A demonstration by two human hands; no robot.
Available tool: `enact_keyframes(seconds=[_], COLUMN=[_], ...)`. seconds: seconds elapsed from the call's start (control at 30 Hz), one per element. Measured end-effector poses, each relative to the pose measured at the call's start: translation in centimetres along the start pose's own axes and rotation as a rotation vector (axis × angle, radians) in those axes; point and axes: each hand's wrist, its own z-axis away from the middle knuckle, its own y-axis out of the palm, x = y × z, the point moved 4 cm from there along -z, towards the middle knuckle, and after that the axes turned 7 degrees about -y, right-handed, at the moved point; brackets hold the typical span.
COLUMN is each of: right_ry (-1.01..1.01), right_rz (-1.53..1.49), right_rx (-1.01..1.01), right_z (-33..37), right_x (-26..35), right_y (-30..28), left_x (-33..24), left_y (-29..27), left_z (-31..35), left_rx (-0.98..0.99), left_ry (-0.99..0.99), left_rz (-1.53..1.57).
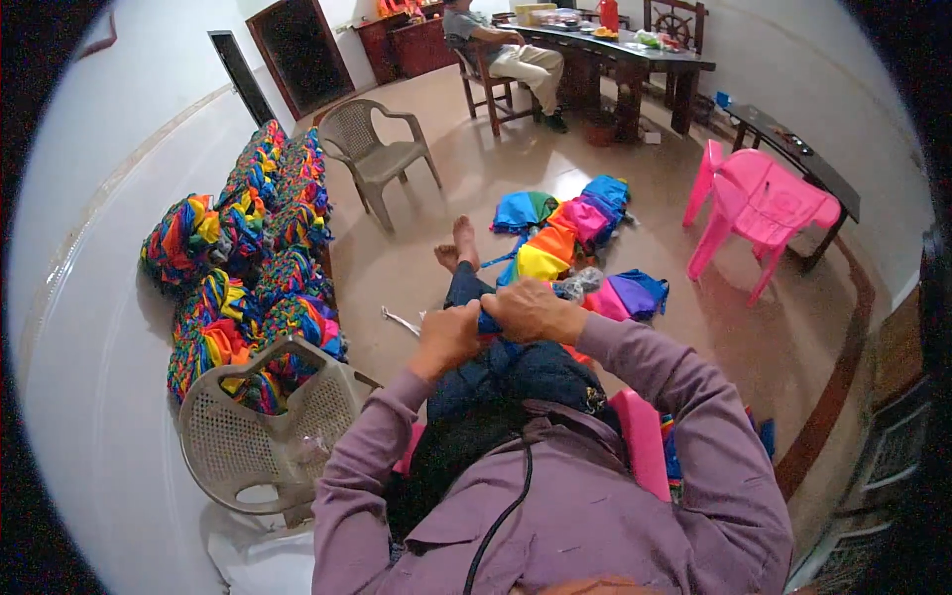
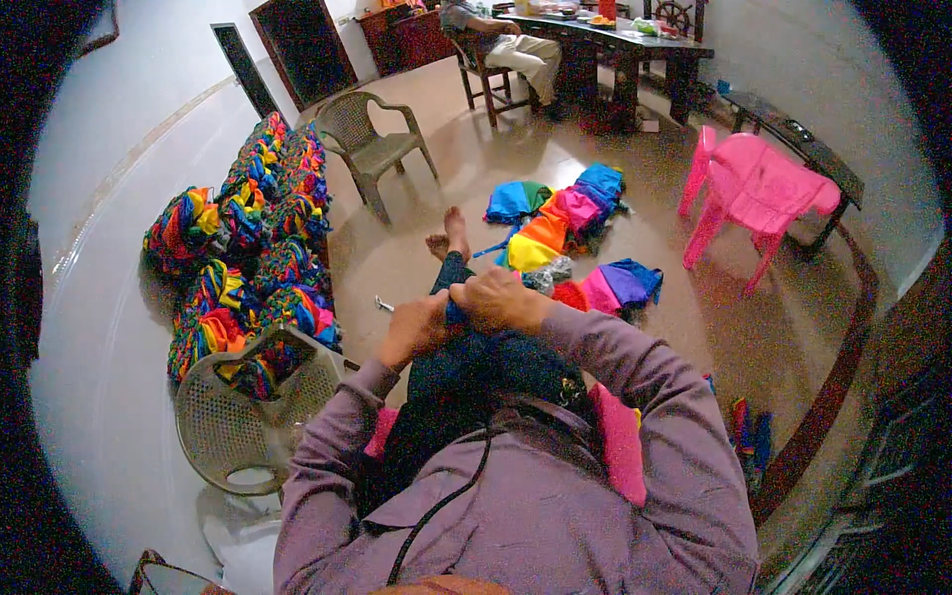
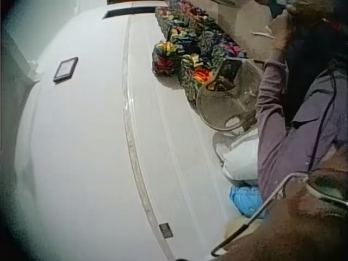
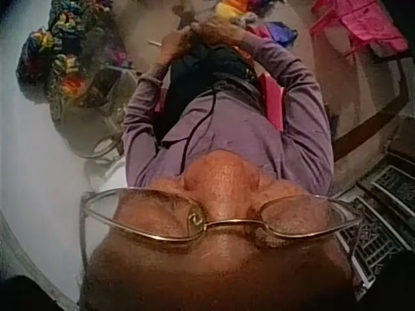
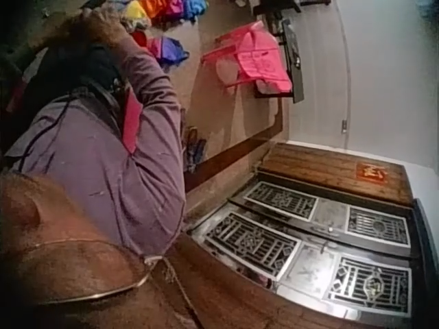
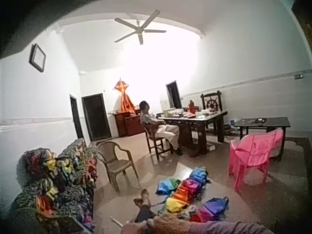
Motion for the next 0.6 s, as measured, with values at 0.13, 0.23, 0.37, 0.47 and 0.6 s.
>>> enact_keyframes(seconds=[0.13,0.23,0.37,0.47,0.6], right_ry=[0.068,0.112,0.120,0.118,0.061], right_rz=[-0.111,-0.170,-0.257,-0.192,-0.137], right_rx=[0.113,0.166,0.260,0.211,0.101], right_z=[0.3,0.3,0.3,0.5,0.4], right_x=[-0.6,-0.9,-0.6,0.2,1.2], right_y=[0.7,1.0,0.9,1.0,1.3], left_x=[-0.7,-1.2,-1.3,-0.5,0.1], left_y=[-0.1,-0.5,-0.8,0.1,0.1], left_z=[0.5,0.7,1.2,1.3,1.5], left_rx=[-0.164,-0.329,-0.340,-0.226,-0.061], left_ry=[0.095,0.189,0.240,0.190,0.100], left_rz=[-0.097,-0.207,-0.210,-0.203,-0.045])
